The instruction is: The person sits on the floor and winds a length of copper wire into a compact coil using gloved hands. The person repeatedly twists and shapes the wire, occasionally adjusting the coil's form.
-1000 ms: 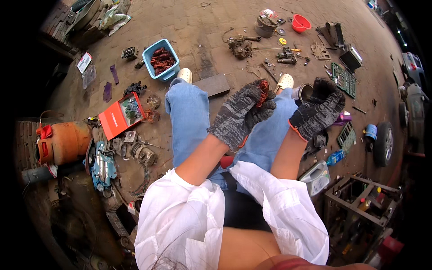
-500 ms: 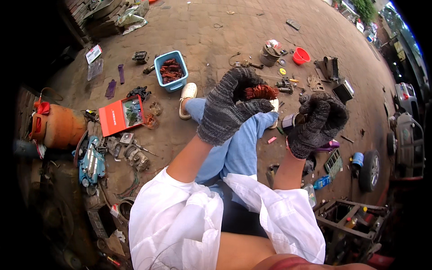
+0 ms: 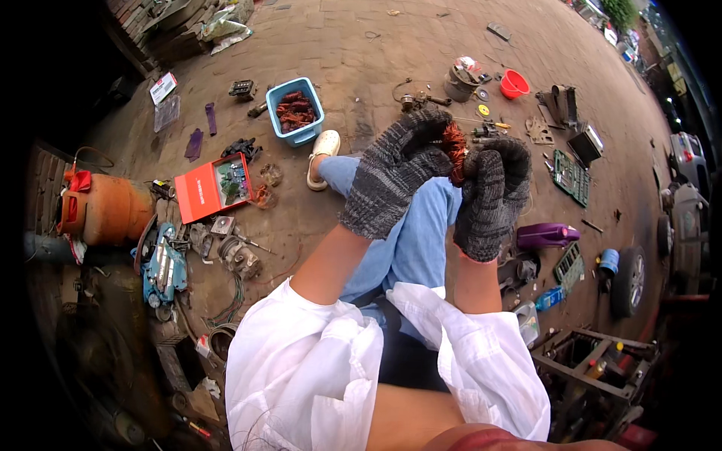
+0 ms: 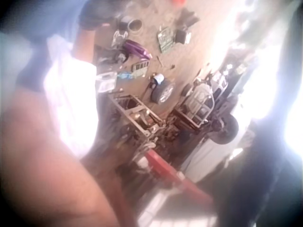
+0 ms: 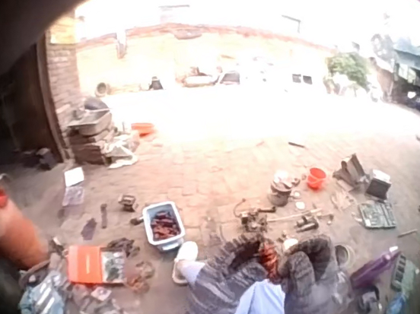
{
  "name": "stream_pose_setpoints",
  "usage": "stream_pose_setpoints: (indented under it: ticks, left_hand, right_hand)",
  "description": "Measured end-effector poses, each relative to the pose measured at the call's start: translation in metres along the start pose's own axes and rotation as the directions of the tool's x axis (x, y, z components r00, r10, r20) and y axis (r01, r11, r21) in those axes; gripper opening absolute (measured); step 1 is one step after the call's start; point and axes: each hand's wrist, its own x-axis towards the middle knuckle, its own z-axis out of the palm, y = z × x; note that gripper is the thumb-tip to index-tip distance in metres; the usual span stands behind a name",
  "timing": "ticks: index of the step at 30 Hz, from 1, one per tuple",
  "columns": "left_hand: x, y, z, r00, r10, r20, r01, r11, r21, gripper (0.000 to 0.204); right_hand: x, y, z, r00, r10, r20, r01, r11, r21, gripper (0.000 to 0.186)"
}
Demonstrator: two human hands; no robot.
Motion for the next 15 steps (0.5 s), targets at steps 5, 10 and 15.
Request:
stream_pose_setpoints:
  ticks: [5, 10, 15]
  left_hand:
    - [-0.003, -0.009, -0.008, 0.976, 0.105, 0.191, -0.092, 0.993, -0.076, 0.038]
    - [-0.001, -0.028, -0.006, 0.975, 0.13, 0.182, -0.184, 0.929, 0.32, 0.038]
    - [-0.001, -0.028, -0.005, 0.986, -0.168, 0.014, 0.157, 0.884, -0.44, 0.041]
  right_hand:
    - [0.0, 0.005, -0.004, 0.986, -0.054, -0.161, 0.047, 0.998, -0.048, 0.015]
    - [-0.007, 0.006, -0.003, 0.985, 0.051, -0.162, -0.055, 0.998, -0.015, 0.016]
    - [-0.008, 0.008, -0.007, 0.998, 0.048, -0.027, -0.05, 0.995, -0.086, 0.017]
